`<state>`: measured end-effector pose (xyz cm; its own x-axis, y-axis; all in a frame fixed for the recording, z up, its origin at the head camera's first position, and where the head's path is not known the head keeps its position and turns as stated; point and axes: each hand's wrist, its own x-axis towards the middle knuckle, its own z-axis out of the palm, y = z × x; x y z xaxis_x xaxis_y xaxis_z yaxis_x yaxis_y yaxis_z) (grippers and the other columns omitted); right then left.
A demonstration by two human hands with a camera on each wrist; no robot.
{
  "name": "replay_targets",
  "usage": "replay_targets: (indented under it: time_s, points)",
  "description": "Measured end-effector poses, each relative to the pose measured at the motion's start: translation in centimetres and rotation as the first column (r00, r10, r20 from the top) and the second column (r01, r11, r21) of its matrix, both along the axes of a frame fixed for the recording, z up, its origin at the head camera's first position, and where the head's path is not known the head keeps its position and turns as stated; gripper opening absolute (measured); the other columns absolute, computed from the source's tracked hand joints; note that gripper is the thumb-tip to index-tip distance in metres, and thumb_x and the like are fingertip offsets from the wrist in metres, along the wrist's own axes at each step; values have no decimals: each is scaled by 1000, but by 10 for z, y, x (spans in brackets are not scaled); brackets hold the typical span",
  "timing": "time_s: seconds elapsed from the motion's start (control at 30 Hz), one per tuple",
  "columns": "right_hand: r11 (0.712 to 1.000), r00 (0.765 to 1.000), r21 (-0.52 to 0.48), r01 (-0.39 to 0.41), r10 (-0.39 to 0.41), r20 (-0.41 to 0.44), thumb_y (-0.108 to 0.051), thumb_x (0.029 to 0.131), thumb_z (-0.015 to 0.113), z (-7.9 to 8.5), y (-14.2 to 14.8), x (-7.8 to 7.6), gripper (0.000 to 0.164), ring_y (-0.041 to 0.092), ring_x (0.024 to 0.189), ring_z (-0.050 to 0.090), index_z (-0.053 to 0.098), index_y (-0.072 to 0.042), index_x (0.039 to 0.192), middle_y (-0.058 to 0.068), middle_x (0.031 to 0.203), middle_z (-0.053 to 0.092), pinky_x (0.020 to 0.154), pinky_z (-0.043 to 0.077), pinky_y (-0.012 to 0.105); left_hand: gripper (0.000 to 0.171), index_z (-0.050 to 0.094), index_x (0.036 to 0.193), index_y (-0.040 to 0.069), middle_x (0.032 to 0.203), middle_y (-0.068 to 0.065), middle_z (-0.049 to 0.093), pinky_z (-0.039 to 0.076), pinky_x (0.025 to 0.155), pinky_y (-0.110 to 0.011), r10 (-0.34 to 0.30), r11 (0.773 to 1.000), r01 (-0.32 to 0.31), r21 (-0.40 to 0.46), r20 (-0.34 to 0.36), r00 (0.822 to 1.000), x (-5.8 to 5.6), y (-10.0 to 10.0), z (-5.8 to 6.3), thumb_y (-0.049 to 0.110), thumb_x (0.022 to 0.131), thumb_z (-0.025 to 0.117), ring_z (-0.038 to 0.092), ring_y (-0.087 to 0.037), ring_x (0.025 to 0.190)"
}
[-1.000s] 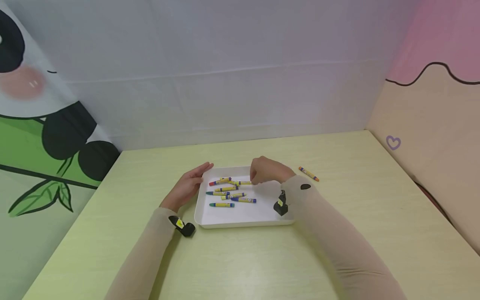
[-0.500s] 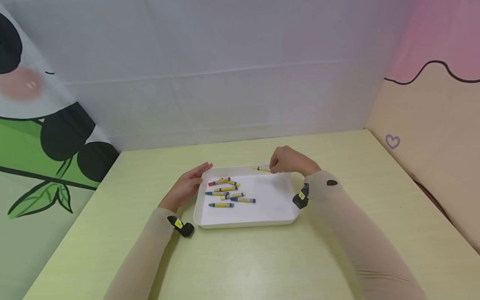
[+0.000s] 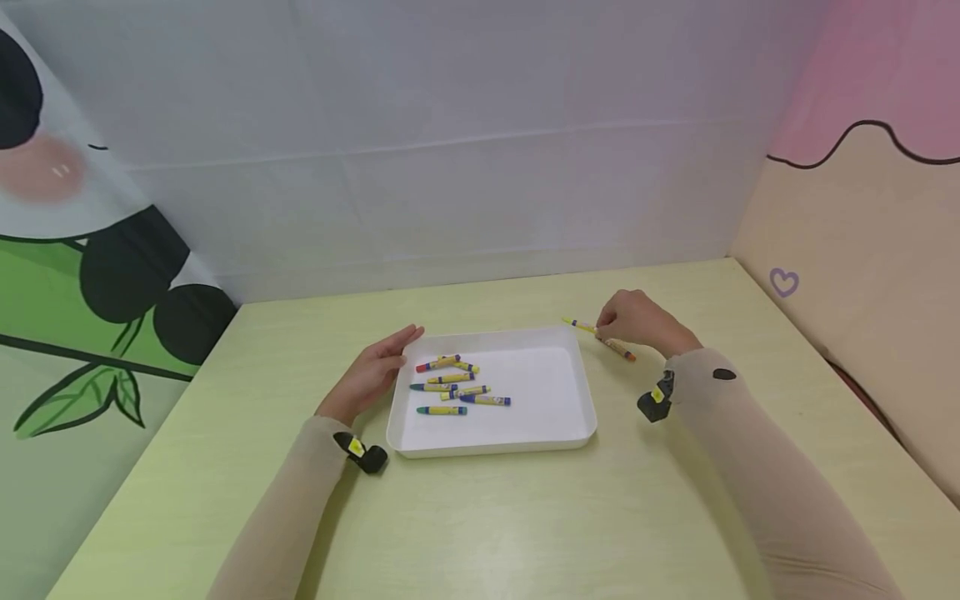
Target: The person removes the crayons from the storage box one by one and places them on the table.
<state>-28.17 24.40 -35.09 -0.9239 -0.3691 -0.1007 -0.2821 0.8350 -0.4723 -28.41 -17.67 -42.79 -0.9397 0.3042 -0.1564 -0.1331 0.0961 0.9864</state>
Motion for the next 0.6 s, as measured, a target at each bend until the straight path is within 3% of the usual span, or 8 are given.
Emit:
replay_targets:
  time_s: [0.27,0.6]
  points:
    - [998,998,3,60,-60,12,-13,90,62,-19,29,1,22,23,82,64,72,4,99,13,91,73,70,53,40,56,28,152,14,156,5,32,15,122,-39,8,1000,-8,-2,2,1000,0,0,1,-4,99,33,15,-13,149]
    - [993,992,17,113,-114,60,-13,91,60,-29,43,7,24,27,85,64,70,7,101,21,97,70,71,53,42,56,27,152,13,157,4,32,16,121,-40,3,1000,-3,-5,-3,1000,1,1,1,-4,99,32,15,-15,149]
